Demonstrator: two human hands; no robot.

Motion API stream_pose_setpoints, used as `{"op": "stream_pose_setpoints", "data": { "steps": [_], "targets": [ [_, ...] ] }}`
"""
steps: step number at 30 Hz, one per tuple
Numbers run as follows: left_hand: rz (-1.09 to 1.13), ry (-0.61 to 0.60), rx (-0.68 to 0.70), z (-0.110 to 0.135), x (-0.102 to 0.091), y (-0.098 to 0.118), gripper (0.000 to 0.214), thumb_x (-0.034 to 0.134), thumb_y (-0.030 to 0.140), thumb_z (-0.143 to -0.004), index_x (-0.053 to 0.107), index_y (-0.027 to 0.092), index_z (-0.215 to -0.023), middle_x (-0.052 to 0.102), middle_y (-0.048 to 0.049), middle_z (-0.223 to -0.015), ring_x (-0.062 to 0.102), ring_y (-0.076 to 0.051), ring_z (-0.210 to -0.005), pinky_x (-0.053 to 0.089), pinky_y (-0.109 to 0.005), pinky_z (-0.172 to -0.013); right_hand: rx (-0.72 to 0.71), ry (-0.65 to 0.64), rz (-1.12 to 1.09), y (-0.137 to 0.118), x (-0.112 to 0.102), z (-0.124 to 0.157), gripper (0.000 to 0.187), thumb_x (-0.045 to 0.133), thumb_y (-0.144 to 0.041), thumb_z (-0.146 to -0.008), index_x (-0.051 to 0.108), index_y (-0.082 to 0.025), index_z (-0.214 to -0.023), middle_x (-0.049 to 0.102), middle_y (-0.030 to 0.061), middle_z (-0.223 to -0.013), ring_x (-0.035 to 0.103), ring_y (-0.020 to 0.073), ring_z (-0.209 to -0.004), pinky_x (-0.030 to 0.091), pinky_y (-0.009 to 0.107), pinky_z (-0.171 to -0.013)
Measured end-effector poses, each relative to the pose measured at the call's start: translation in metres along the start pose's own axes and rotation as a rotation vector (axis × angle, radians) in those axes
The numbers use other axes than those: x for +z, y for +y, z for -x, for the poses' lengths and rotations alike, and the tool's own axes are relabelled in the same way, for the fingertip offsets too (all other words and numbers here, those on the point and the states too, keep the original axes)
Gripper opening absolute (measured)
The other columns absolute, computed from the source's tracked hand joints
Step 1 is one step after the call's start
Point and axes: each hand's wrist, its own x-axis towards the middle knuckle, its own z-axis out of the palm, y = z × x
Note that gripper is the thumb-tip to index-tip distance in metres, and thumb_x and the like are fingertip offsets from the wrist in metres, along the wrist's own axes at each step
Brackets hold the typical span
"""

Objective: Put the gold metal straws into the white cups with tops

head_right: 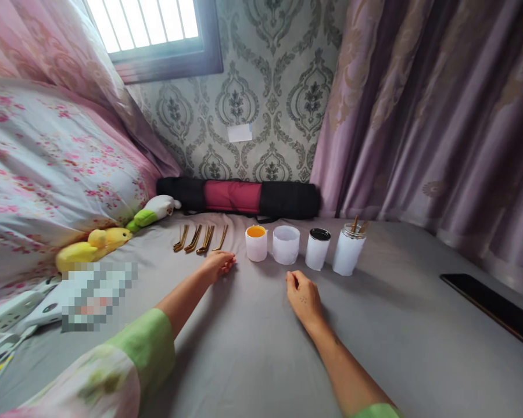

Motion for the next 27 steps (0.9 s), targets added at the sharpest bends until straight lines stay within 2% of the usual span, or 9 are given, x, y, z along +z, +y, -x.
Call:
{"op": "stream_pose_setpoints", "data": {
  "steps": [2,4,6,8,12,17,22,27],
  "targets": [
    [-0.079,0.03,0.006,-0.005,-0.003,0.002,0.01,0.054,0.018,-0.075,0.054,0.009,-0.08,0.057,-0.0044,-0.067,0.05,-0.007,-0.05,0.04,-0.02,-0.047,0.001,0.0,0.001,0.0,0.0,0.0,0.037,0.033,-0.044,-0.079,0.059,-0.018,-0.071,0.059,0.0026,-0.056,0.05,0.0132,-0.048,0.033,0.022,-0.048],
    [-0.156,0.05,0.004,-0.01,-0.006,0.003,0.022,0.05,0.024,-0.078,0.053,0.01,-0.094,0.058,-0.007,-0.086,0.055,-0.011,-0.068,0.046,-0.027,-0.06,-0.001,0.0,-0.004,0.001,0.0,-0.001,0.037,0.033,-0.044,-0.079,0.059,-0.018,-0.071,0.059,0.0028,-0.056,0.051,0.0134,-0.049,0.033,0.022,-0.049],
    [-0.227,0.066,0.004,-0.015,-0.008,0.003,0.031,0.047,0.029,-0.08,0.05,0.013,-0.106,0.054,-0.0082,-0.102,0.054,-0.016,-0.085,0.046,-0.035,-0.071,-0.006,0.0,-0.018,0.001,0.001,-0.001,0.036,0.034,-0.043,-0.079,0.058,-0.019,-0.07,0.06,0.0028,-0.057,0.052,0.0134,-0.05,0.034,0.022,-0.049],
    [-0.292,0.09,0.013,-0.019,-0.01,0.003,0.034,0.047,0.031,-0.081,0.048,0.015,-0.111,0.05,-0.0086,-0.109,0.052,-0.018,-0.092,0.045,-0.039,-0.076,-0.008,0.0,-0.024,0.001,0.001,-0.001,0.035,0.034,-0.044,-0.079,0.057,-0.019,-0.07,0.061,0.0032,-0.059,0.053,0.0139,-0.051,0.035,0.022,-0.05],
    [-0.427,0.156,0.06,-0.026,-0.013,0.003,0.032,0.049,0.029,-0.079,0.051,0.012,-0.106,0.054,-0.0098,-0.103,0.054,-0.018,-0.087,0.046,-0.036,-0.072,-0.002,0.001,-0.011,0.0,0.0,-0.001,0.037,0.033,-0.044,-0.078,0.058,-0.019,-0.069,0.061,0.0037,-0.058,0.053,0.0148,-0.052,0.035,0.023,-0.051],
    [-0.626,0.254,0.149,-0.034,-0.02,0.005,0.015,0.059,0.017,-0.065,0.062,0.01,-0.078,0.062,-0.0112,-0.068,0.059,-0.021,-0.069,0.044,-0.029,-0.057,-0.002,-0.006,-0.008,-0.001,0.0,-0.001,0.035,0.033,-0.043,-0.079,0.058,-0.019,-0.07,0.062,0.0039,-0.062,0.053,0.0144,-0.054,0.034,0.023,-0.051],
    [-0.833,0.313,0.259,-0.042,-0.031,0.012,0.013,0.056,0.012,-0.062,0.063,0.013,-0.072,0.064,-0.0137,-0.077,0.059,-0.024,-0.081,0.041,-0.029,-0.065,0.001,-0.007,-0.014,0.001,0.001,-0.001,0.036,0.033,-0.043,-0.079,0.058,-0.019,-0.07,0.061,0.0034,-0.059,0.052,0.0138,-0.052,0.034,0.023,-0.05],
    [-0.988,0.321,0.31,-0.045,-0.04,0.019,0.015,0.055,0.015,-0.062,0.063,0.015,-0.075,0.064,-0.0126,-0.086,0.057,-0.022,-0.086,0.039,-0.026,-0.069,0.012,-0.005,-0.002,0.001,0.001,0.0,0.037,0.033,-0.044,-0.079,0.059,-0.019,-0.07,0.06,0.0031,-0.058,0.051,0.0138,-0.051,0.033,0.022,-0.048]
  ]
}}
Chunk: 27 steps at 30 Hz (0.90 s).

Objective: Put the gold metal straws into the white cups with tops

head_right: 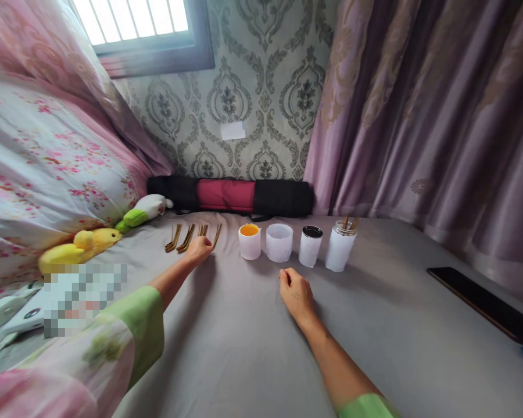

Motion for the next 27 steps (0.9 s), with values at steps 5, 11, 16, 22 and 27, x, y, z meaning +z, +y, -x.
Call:
{"op": "stream_pose_setpoints", "data": {
  "steps": [5,11,16,22,27],
  "targets": [
    [-0.089,0.007,0.053,-0.003,-0.006,-0.003,0.02,0.053,0.017,-0.065,0.062,0.014,-0.082,0.062,-0.0128,-0.094,0.056,-0.021,-0.09,0.039,-0.024,-0.07,-0.006,0.004,0.002,-0.001,0.0,0.0,0.034,0.033,-0.042,-0.08,0.058,-0.02,-0.07,0.06,0.0022,-0.057,0.052,0.0139,-0.052,0.034,0.022,-0.05],
    [-0.154,0.004,0.095,-0.006,-0.007,-0.003,0.022,0.052,0.017,-0.065,0.062,0.013,-0.085,0.061,-0.0134,-0.097,0.055,-0.022,-0.09,0.039,-0.024,-0.073,0.0,-0.002,-0.011,-0.001,-0.001,0.001,0.035,0.033,-0.041,-0.08,0.058,-0.019,-0.071,0.062,0.0036,-0.061,0.054,0.0143,-0.054,0.034,0.022,-0.05],
    [-0.183,-0.007,0.13,-0.007,-0.004,-0.002,0.023,0.05,0.016,-0.066,0.061,0.012,-0.086,0.06,-0.0154,-0.098,0.054,-0.022,-0.093,0.039,-0.025,-0.075,-0.002,-0.014,-0.004,-0.003,-0.002,0.001,0.034,0.033,-0.041,-0.08,0.058,-0.019,-0.071,0.062,0.0034,-0.063,0.054,0.0139,-0.055,0.034,0.022,-0.051],
    [-0.213,-0.021,0.123,-0.008,0.002,-0.001,0.024,0.05,0.014,-0.065,0.062,0.012,-0.086,0.061,-0.0144,-0.097,0.055,-0.021,-0.091,0.04,-0.025,-0.074,0.008,-0.01,0.001,-0.003,-0.002,0.001,0.036,0.033,-0.042,-0.079,0.059,-0.019,-0.071,0.061,0.0034,-0.059,0.051,0.0133,-0.051,0.033,0.022,-0.05],
    [-0.231,-0.043,0.103,-0.009,0.007,-0.001,0.021,0.051,0.013,-0.064,0.063,0.013,-0.081,0.063,-0.0131,-0.091,0.057,-0.021,-0.089,0.042,-0.024,-0.073,0.017,-0.019,-0.009,-0.003,-0.001,0.001,0.034,0.033,-0.041,-0.08,0.057,-0.019,-0.071,0.061,0.003,-0.062,0.052,0.0132,-0.053,0.033,0.022,-0.052]
  ]
}}
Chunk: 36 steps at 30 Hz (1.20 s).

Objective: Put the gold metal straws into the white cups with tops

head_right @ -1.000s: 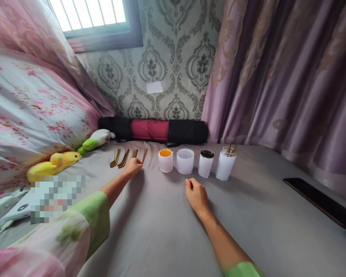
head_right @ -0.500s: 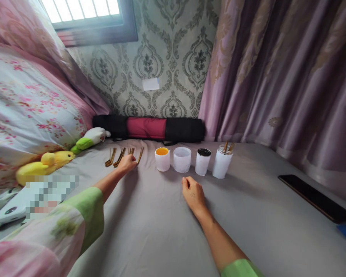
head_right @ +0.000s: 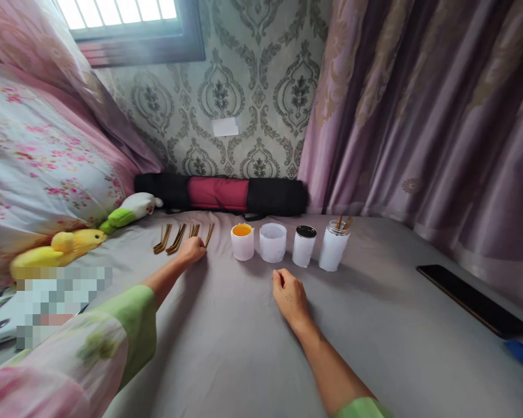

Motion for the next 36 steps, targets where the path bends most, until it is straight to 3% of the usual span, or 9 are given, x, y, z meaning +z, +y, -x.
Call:
{"op": "stream_pose_setpoints", "data": {
  "steps": [10,36],
  "targets": [
    [-0.001,-0.011,-0.049,-0.0039,0.0066,-0.0008,0.023,0.05,0.01,-0.063,0.063,0.012,-0.082,0.063,-0.0166,-0.091,0.058,-0.024,-0.089,0.043,-0.027,-0.07,0.017,-0.007,0.028,-0.0001,0.0001,0.0007,0.032,0.035,-0.04,-0.081,0.058,-0.021,-0.072,0.062,0.0015,-0.063,0.052,0.0131,-0.055,0.032,0.021,-0.051],
    [0.005,0.029,-0.011,-0.0008,0.005,-0.0013,0.024,0.047,0.009,-0.065,0.065,0.012,-0.08,0.064,-0.0155,-0.089,0.058,-0.022,-0.09,0.042,-0.025,-0.073,0.006,-0.004,0.041,0.0006,0.0011,0.0009,0.032,0.033,-0.04,-0.081,0.055,-0.021,-0.069,0.059,0.0005,-0.06,0.05,0.012,-0.053,0.03,0.021,-0.05]
  ]
}}
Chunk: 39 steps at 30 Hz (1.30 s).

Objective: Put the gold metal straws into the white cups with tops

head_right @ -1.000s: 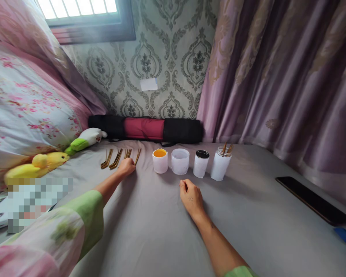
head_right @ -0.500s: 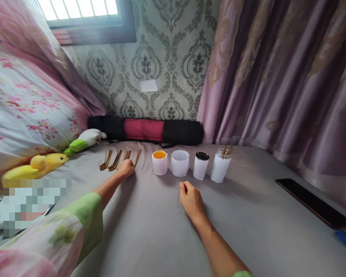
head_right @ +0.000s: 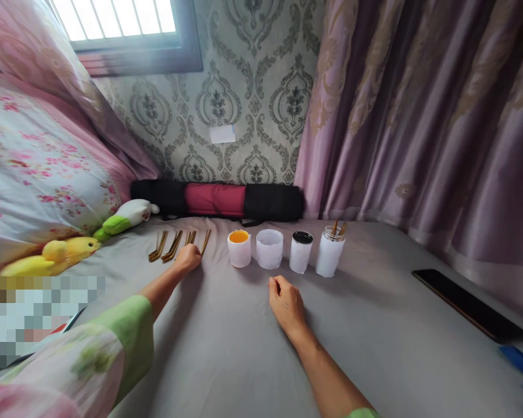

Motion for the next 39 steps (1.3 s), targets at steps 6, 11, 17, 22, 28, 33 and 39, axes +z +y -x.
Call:
{"op": "stream_pose_setpoints", "data": {
  "steps": [6,11,17,22,28,33,39],
  "targets": [
    [0.017,0.0,-0.012,0.002,-0.001,0.0,0.023,0.048,0.011,-0.066,0.065,0.013,-0.08,0.065,-0.0154,-0.088,0.059,-0.022,-0.09,0.042,-0.026,-0.075,-0.003,0.0,0.003,0.0,0.0,0.0,0.032,0.033,-0.039,-0.081,0.056,-0.02,-0.07,0.06,0.0005,-0.061,0.049,0.0114,-0.052,0.03,0.021,-0.049],
    [0.033,0.003,-0.035,0.003,-0.002,0.0,0.024,0.048,0.011,-0.067,0.065,0.014,-0.083,0.064,-0.0156,-0.09,0.058,-0.023,-0.091,0.042,-0.026,-0.075,-0.016,0.013,0.006,0.0,0.0,0.0,0.033,0.033,-0.04,-0.081,0.057,-0.02,-0.069,0.06,0.0013,-0.06,0.049,0.0118,-0.052,0.03,0.021,-0.049],
    [0.055,0.01,-0.052,0.004,-0.004,0.0,0.023,0.05,0.012,-0.067,0.066,0.014,-0.084,0.064,-0.0169,-0.09,0.059,-0.024,-0.09,0.042,-0.027,-0.074,-0.002,0.0,0.008,0.0,0.0,0.0,0.035,0.032,-0.04,-0.081,0.058,-0.02,-0.07,0.059,0.002,-0.059,0.049,0.012,-0.051,0.03,0.021,-0.048],
    [0.07,0.011,-0.062,0.003,-0.005,0.0,0.024,0.05,0.014,-0.067,0.066,0.014,-0.084,0.064,-0.0164,-0.092,0.059,-0.023,-0.09,0.043,-0.027,-0.074,0.002,-0.001,0.022,-0.001,-0.001,0.001,0.034,0.032,-0.04,-0.081,0.057,-0.02,-0.07,0.059,0.0016,-0.059,0.05,0.0121,-0.051,0.03,0.021,-0.048],
    [0.084,0.003,-0.086,0.003,-0.008,0.001,0.025,0.05,0.017,-0.067,0.066,0.015,-0.086,0.063,-0.0163,-0.094,0.059,-0.024,-0.09,0.043,-0.028,-0.072,-0.004,0.0,0.023,0.0,0.0,0.0,0.034,0.032,-0.039,-0.081,0.058,-0.02,-0.071,0.06,0.0017,-0.06,0.051,0.0122,-0.053,0.031,0.021,-0.05],
    [0.101,-0.004,-0.11,0.008,-0.013,0.004,0.025,0.05,0.019,-0.067,0.067,0.017,-0.086,0.063,-0.0151,-0.095,0.058,-0.025,-0.09,0.043,-0.028,-0.07,-0.012,0.016,0.035,0.002,0.002,-0.001,0.033,0.033,-0.039,-0.081,0.057,-0.02,-0.069,0.059,0.001,-0.058,0.051,0.0121,-0.053,0.031,0.021,-0.051],
    [0.12,-0.008,-0.132,0.009,-0.018,0.007,0.026,0.051,0.019,-0.065,0.068,0.019,-0.084,0.065,-0.0136,-0.09,0.059,-0.025,-0.087,0.044,-0.029,-0.066,-0.025,0.016,0.021,0.002,0.001,-0.001,0.033,0.032,-0.038,-0.081,0.058,-0.02,-0.071,0.06,0.0015,-0.06,0.05,0.0118,-0.052,0.031,0.02,-0.049]
  ]
}}
